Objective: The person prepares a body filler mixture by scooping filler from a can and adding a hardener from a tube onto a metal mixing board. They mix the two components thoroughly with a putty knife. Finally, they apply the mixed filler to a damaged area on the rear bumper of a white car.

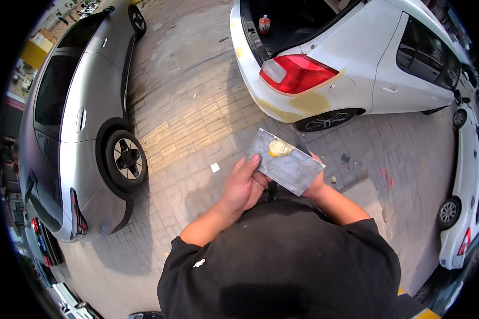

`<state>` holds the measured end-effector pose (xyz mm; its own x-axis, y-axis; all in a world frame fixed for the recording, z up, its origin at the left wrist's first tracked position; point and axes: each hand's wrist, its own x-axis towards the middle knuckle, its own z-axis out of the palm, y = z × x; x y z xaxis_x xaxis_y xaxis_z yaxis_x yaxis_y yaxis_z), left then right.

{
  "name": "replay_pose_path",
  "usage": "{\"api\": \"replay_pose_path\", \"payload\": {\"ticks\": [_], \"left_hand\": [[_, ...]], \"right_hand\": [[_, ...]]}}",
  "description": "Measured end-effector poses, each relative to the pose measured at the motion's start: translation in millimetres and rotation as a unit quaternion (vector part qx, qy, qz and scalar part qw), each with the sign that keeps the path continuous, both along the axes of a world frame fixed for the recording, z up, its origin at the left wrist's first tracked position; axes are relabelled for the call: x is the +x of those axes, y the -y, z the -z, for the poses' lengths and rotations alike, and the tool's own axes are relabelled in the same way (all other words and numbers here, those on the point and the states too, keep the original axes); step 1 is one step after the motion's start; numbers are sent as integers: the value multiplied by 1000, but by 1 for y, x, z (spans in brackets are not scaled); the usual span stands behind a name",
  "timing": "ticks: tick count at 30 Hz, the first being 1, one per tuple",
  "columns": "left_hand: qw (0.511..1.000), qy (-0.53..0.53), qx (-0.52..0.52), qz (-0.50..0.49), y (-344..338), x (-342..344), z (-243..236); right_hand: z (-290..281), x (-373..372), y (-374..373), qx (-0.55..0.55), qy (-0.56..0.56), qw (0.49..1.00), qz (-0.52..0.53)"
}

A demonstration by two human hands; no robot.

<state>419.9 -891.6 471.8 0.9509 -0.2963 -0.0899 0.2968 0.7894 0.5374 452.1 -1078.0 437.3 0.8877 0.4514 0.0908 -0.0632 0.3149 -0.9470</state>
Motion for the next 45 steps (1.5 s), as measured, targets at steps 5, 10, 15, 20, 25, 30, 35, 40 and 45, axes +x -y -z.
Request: {"api": "replay_pose_path", "payload": {"ticks": [5,10,15,20,25,30,35,40,45], "left_hand": [[998,49,24,-33,21,-8,-25],[985,93,110,-100,34,-14,-27],[950,114,237,-170,56,-18,-33],[898,130,353,-227,87,-24,-40],[867,154,391,-268,116,-28,-43],[869,145,404,-247,130,-34,-37],[862,157,406,-261,140,-29,-36],[870,142,386,-273,144,-20,-33],[867,156,394,-262,139,-11,-31]], "right_hand": [[8,6,21,-31,17,999,20],[-34,25,63,21,158,942,294],[-97,22,89,-226,529,780,246],[-102,11,99,-264,614,727,158],[-96,5,109,-241,613,738,147],[-83,8,119,-231,599,755,132],[-84,15,128,-222,608,750,139],[-82,23,126,-206,601,761,131],[-80,31,120,-211,577,780,117]]}}
